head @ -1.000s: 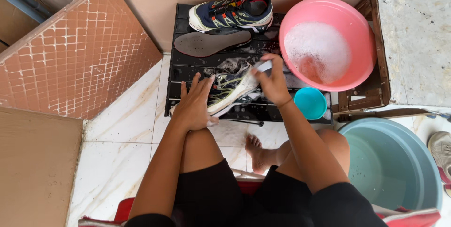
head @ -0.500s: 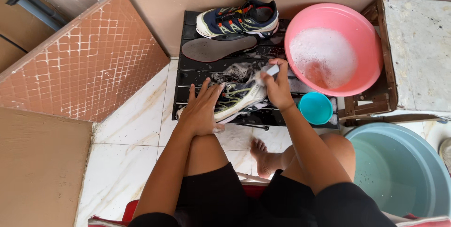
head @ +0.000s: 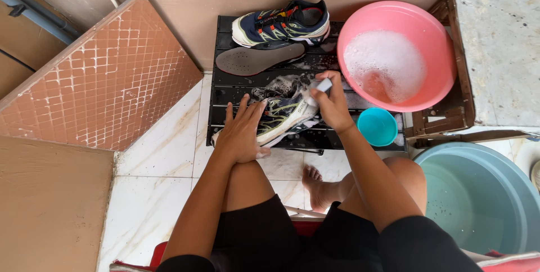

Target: The person scrubs a white sneaker with a brush and soapy water on a black crate. They focus on cleaning the upper part of the shoe and the laces, using a pink basin filled with soapy water nearby.

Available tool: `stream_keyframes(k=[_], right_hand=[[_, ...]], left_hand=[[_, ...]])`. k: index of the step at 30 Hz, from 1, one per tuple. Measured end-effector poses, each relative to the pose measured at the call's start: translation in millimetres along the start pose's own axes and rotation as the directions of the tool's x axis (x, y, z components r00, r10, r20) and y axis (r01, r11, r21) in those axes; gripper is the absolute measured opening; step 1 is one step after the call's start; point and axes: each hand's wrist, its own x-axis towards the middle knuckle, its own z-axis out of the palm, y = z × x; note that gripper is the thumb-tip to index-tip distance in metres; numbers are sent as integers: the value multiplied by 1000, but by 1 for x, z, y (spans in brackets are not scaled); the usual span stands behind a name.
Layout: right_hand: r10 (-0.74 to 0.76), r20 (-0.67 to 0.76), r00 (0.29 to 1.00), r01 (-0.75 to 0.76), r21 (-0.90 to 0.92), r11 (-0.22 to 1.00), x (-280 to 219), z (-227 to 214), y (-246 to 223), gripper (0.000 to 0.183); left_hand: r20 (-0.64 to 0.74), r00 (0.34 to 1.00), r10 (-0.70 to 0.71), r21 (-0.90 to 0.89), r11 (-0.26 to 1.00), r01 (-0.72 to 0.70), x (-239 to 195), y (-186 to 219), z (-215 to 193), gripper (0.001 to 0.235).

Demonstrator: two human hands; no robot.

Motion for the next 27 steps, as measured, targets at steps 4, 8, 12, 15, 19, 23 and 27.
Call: stream_keyframes(k=[4, 8, 12, 15, 19, 23, 27], right_hand=[[58, -83, 995, -62, -44, 997, 8, 5, 19, 49], [-5, -36, 999, 3, -48, 999, 0, 4, 7, 51], [84, -7, 996, -84, 37, 996, 3, -6, 4, 44], [-14, 48, 999, 9, 108, 994, -3, -3, -8, 53], [194, -89, 977, -204, -130, 970, 6, -5, 19, 63], [192, -3, 981, -192, -30, 981, 6, -4, -5, 56], [246, -69, 967, -251, -71, 965, 6, -9, 47, 62]], left_hand=[[12, 1000, -14, 18, 1000, 13, 0, 0, -1, 129], [20, 1000, -6, 17, 1000, 6, -3, 3, 4, 127], [2, 1000, 12, 24, 1000, -12, -3, 9, -5, 128], [8, 1000, 2, 12, 1000, -2, 0, 7, -5, 127], [41, 999, -26, 48, 999, 24, -2, 9, -8, 126], [56, 998, -16, 46, 999, 13, 1, 10, -13, 126], [49, 999, -18, 10, 1000, 18, -5, 15, -13, 125]])
